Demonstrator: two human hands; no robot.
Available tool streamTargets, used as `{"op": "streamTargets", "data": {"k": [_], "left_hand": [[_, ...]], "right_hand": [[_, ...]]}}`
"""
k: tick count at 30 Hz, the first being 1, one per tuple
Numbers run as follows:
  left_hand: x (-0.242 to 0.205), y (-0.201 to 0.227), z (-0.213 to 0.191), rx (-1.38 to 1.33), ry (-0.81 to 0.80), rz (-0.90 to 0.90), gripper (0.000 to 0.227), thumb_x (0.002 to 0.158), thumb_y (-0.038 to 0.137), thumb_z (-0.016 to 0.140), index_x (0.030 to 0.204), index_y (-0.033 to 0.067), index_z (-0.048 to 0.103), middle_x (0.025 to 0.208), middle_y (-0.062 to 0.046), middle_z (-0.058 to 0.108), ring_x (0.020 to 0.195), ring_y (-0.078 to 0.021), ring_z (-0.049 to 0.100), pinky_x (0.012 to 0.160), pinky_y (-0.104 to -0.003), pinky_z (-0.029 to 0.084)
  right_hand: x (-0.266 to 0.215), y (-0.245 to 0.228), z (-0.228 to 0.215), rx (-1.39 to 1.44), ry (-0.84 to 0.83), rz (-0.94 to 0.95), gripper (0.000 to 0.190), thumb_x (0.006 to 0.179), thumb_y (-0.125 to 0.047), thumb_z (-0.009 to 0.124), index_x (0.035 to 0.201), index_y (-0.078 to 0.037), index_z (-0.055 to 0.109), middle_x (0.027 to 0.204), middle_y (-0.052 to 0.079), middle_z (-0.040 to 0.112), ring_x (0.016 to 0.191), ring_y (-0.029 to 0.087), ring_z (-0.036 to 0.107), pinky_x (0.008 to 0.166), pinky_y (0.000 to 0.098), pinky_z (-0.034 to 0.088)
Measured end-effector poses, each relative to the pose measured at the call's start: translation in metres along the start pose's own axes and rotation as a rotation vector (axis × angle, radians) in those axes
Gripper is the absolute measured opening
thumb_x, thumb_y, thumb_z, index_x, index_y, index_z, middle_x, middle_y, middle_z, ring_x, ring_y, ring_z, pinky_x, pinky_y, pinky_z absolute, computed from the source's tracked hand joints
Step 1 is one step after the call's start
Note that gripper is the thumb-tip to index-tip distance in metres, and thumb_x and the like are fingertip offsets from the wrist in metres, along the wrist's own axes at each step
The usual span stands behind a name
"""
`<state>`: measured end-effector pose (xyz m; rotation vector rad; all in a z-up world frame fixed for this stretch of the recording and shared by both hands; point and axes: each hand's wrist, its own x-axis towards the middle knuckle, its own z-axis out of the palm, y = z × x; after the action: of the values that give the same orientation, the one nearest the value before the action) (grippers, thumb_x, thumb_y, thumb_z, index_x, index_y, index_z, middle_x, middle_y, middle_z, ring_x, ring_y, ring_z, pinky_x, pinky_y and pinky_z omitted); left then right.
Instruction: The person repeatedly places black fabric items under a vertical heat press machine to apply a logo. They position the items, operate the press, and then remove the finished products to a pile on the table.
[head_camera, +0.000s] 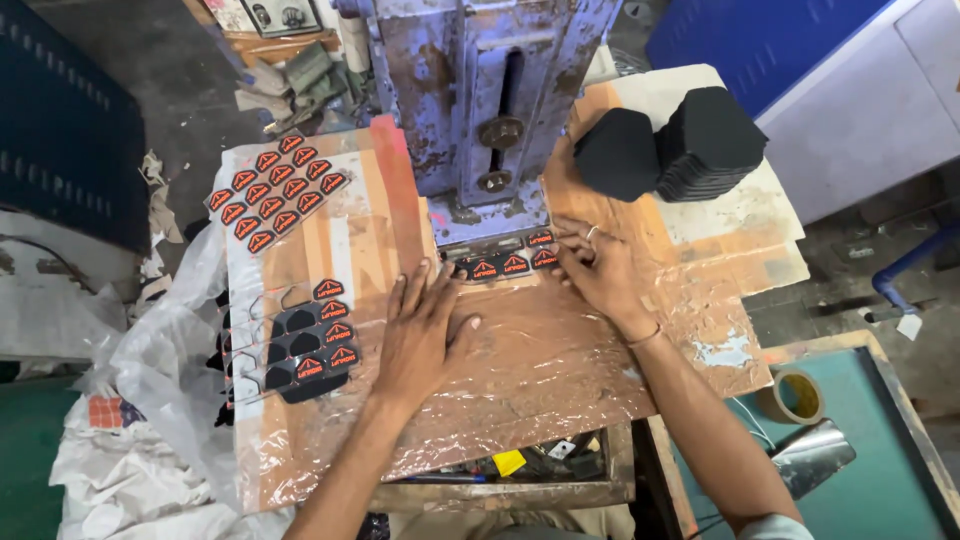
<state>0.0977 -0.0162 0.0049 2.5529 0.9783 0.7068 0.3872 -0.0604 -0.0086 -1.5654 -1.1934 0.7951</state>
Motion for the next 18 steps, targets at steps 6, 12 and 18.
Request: {"op": "streamTargets", "data": {"k": [6, 12, 18], "left_hand": [[-0.0002, -0.0004, 0.0005, -0.005, -0.008, -0.001, 0.060, 0.097, 0.040, 0.060, 0.143, 0.0017, 0.053, 0.155, -0.016, 0.048, 0.149, -0.0394, 0.034, 0.122, -0.057, 0.020], [-0.0015, -0.0021, 0.0025, -0.011, 0.007, 0.010, 0.061, 0.097, 0.039, 0.061, 0.143, -0.0001, 0.054, 0.155, -0.016, 0.048, 0.149, -0.0394, 0.033, 0.122, -0.057, 0.020], [0.0002, -0.0014, 0.0013, -0.007, -0.008, 0.000, 0.059, 0.096, 0.038, 0.061, 0.140, -0.0007, 0.055, 0.155, -0.016, 0.048, 0.149, -0.0391, 0.034, 0.123, -0.057, 0.020]], "right_hand": [[-0.0009, -0.0056, -0.0014, -0.004, -0.020, -0.011, 0.046, 0.096, 0.000, 0.066, 0.141, 0.003, 0.056, 0.103, 0.008, 0.077, 0.076, 0.007, 0.072, 0.059, 0.0205, 0.058], [-0.0013, -0.0101, -0.0005, -0.040, -0.018, -0.003, 0.045, 0.095, 0.000, 0.068, 0.139, 0.002, 0.058, 0.101, 0.008, 0.078, 0.075, 0.007, 0.072, 0.058, 0.0203, 0.058], [-0.0008, -0.0095, -0.0007, -0.056, -0.010, -0.025, 0.044, 0.095, -0.001, 0.068, 0.138, 0.002, 0.059, 0.100, 0.008, 0.078, 0.073, 0.007, 0.072, 0.056, 0.0205, 0.057]]}}
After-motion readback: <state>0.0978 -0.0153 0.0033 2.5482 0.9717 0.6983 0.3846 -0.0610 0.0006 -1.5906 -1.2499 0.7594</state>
